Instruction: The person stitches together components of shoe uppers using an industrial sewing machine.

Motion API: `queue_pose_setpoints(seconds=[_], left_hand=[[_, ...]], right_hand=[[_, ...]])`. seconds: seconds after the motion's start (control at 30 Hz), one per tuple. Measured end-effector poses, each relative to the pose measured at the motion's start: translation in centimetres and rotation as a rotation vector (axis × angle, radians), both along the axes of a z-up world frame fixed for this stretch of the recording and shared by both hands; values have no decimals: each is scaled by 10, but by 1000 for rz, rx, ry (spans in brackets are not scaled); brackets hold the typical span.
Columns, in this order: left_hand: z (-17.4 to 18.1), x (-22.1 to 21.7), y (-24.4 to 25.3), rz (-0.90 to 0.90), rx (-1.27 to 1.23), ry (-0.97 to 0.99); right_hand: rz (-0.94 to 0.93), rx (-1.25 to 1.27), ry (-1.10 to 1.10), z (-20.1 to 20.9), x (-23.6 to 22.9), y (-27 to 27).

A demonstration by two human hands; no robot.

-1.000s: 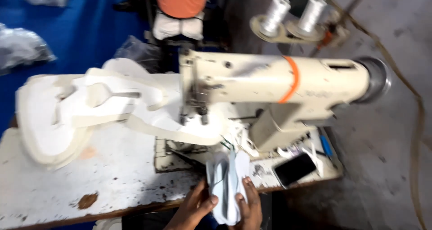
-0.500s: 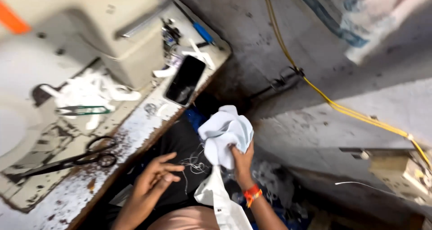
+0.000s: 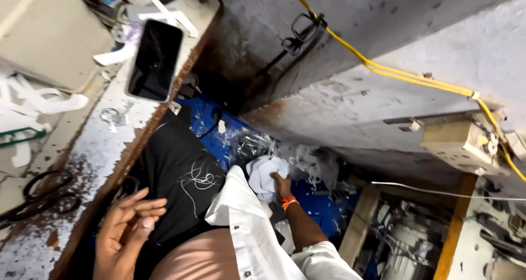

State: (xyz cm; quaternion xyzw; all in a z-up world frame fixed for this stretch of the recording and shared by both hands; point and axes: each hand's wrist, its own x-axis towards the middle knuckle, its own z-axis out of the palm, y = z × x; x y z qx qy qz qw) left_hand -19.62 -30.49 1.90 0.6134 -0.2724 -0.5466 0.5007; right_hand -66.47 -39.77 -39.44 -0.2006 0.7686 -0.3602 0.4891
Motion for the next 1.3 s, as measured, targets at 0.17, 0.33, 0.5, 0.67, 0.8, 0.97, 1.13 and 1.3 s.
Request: queue_pose_setpoints(seconds=[0.17,0.33,0.5,0.67,0.8,0.97,1.13,1.3], left_hand=[[2,-5,-6,-50,27,-3],[-5,-2,-7,-38,-27,4],[-7,0,-3,-25,-2,-29],[-12,11,9,38,56,-48],[-17,27,29,97,-9,-66],[-33,64,81,335,-31,-212],[51,104,129,584,-92,-335],[110,158,143,941,-474,-487]], right_hand=[[-56,-34,-150,28,25,-16],[-108,2,-168,34,28,-59],[-79,225,159,-59,-13,-69],[295,2,-193,-150,-14,-43],[385,230,-209,-51,65,-44],[915,-301,231,49,140,-65],[1007,-497,319,244,230,-103],[1227,-1035,446,390,340,-90]])
